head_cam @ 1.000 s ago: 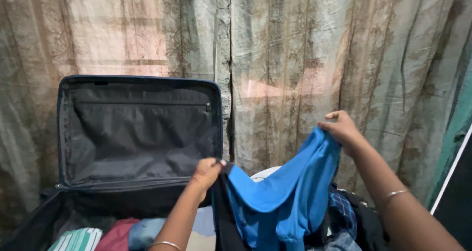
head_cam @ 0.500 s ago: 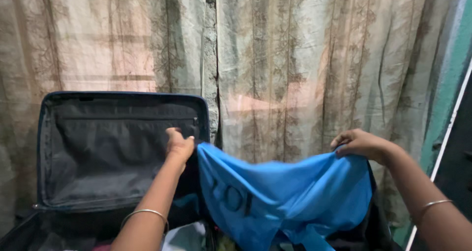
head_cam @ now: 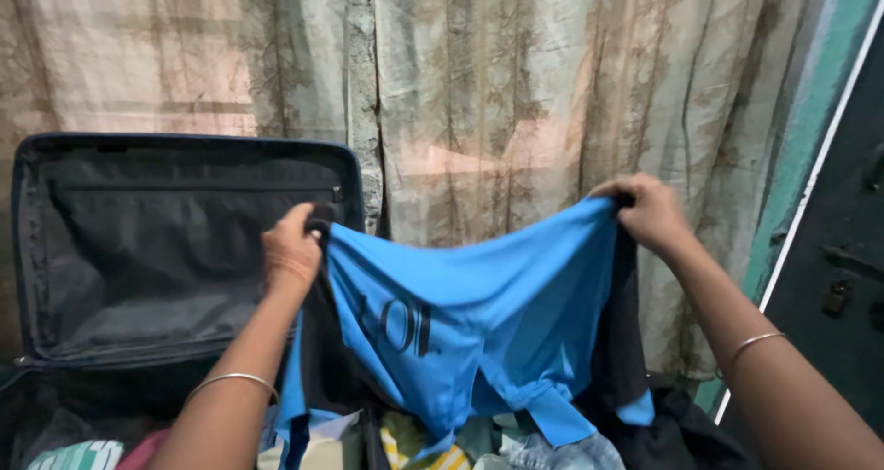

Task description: The person packs a suitcase by hand. They fold various pieces of clothing, including jeans and shirts, and place them into the main compartment of an open suitcase.

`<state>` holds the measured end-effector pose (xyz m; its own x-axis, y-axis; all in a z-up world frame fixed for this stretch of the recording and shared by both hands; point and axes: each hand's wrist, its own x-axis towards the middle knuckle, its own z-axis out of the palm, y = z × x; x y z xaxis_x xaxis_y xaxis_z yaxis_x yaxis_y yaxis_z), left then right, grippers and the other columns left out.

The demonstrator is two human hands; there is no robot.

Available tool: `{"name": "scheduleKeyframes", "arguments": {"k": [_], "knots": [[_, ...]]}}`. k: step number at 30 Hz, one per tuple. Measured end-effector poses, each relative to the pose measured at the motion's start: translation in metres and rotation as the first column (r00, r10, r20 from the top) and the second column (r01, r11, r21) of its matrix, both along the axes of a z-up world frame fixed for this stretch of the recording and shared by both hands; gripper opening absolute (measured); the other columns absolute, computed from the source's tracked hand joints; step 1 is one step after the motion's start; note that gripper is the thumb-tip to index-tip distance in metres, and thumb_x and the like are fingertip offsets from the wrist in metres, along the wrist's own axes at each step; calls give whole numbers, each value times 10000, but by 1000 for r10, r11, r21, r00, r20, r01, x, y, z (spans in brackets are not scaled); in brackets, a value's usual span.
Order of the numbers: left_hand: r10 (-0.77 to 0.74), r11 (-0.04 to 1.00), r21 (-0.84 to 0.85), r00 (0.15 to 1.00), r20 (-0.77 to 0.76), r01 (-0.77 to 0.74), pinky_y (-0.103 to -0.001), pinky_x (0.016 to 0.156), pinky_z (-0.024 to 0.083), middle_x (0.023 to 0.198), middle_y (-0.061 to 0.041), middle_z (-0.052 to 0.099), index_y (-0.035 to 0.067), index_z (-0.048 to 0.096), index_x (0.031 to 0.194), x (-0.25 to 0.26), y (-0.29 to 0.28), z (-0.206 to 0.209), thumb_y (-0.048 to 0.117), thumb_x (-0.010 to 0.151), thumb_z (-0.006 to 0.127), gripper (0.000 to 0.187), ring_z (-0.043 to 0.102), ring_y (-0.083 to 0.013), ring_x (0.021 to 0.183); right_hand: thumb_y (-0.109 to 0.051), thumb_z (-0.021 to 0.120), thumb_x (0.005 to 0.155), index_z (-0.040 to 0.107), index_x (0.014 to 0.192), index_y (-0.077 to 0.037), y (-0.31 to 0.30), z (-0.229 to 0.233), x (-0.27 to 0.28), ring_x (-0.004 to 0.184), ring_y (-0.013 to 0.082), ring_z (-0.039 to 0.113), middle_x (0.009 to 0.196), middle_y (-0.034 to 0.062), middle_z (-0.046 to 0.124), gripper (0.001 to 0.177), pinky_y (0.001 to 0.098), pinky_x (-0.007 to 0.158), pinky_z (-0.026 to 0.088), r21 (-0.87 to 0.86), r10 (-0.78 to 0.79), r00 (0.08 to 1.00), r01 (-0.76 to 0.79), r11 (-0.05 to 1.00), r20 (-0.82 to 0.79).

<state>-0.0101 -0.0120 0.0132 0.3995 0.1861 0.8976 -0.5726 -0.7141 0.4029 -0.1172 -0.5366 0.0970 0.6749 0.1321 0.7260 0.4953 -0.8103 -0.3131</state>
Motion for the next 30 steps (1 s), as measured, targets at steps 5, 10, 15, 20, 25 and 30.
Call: {"name": "scheduleKeyframes", "arguments": {"k": [5, 10, 15, 20, 25, 30], "knots": [[126, 989, -65, 987, -97, -133, -504, 845, 540, 1019, -285, 708, 78, 705, 1207, 5, 39, -1, 116, 940, 710, 270, 678, -463, 1003, -32, 719, 810, 790, 1111, -130, -32, 8, 9, 994, 337, 693, 1035, 177, 725, 324, 413, 917, 557, -2, -328, 860, 357, 934, 391], [229, 973, 32, 933, -276, -229, -499, 866, 550, 1040, -275, 716, 74, 693, 1189, 1, 42, -22, 195, 955, 734, 267, 685, -458, 1020, -174, 821, 774, 776, 1007, -83, -25, -10, 13, 973, 342, 682, 999, 191, 712, 255, 422, 872, 544, -49, -400, 891, 419, 907, 215], [315, 949, 197, 771, -554, -246, -475, 955, 541, 1183, -259, 689, 124, 701, 1220, 18, 31, -22, 208, 923, 743, 312, 653, -435, 1133, -208, 798, 817, 714, 990, -41, 6, -18, 23, 984, 315, 659, 1038, 189, 693, 254, 408, 830, 520, 61, -155, 966, 145, 988, 206], [437, 842, 540, 588, -680, -2, -442, 1042, 524, 1341, -243, 633, 102, 725, 1213, 15, 1, -27, 100, 915, 700, 298, 586, -390, 1287, -249, 724, 897, 590, 1059, -35, 64, -58, 44, 955, 347, 687, 991, 208, 712, 300, 422, 821, 530, 305, -58, 997, 73, 949, -57], [397, 899, 431, 555, -731, -76, -484, 1034, 508, 1351, -231, 618, 64, 712, 1186, -11, -24, -24, 107, 983, 571, 251, 580, -428, 1275, -290, 738, 884, 605, 1058, -18, 92, -66, 47, 953, 455, 679, 973, 270, 712, 349, 491, 803, 534, -56, -98, 995, 97, 994, -8], [505, 706, 636, 852, -142, -312, -471, 945, 534, 1161, -166, 702, 91, 748, 946, -11, -18, -60, 111, 867, 583, 184, 659, -364, 1162, -382, 679, 944, 745, 1021, -83, 108, -59, 36, 932, 418, 698, 967, 233, 736, 315, 473, 802, 539, -156, -216, 953, 184, 970, -215]]}}
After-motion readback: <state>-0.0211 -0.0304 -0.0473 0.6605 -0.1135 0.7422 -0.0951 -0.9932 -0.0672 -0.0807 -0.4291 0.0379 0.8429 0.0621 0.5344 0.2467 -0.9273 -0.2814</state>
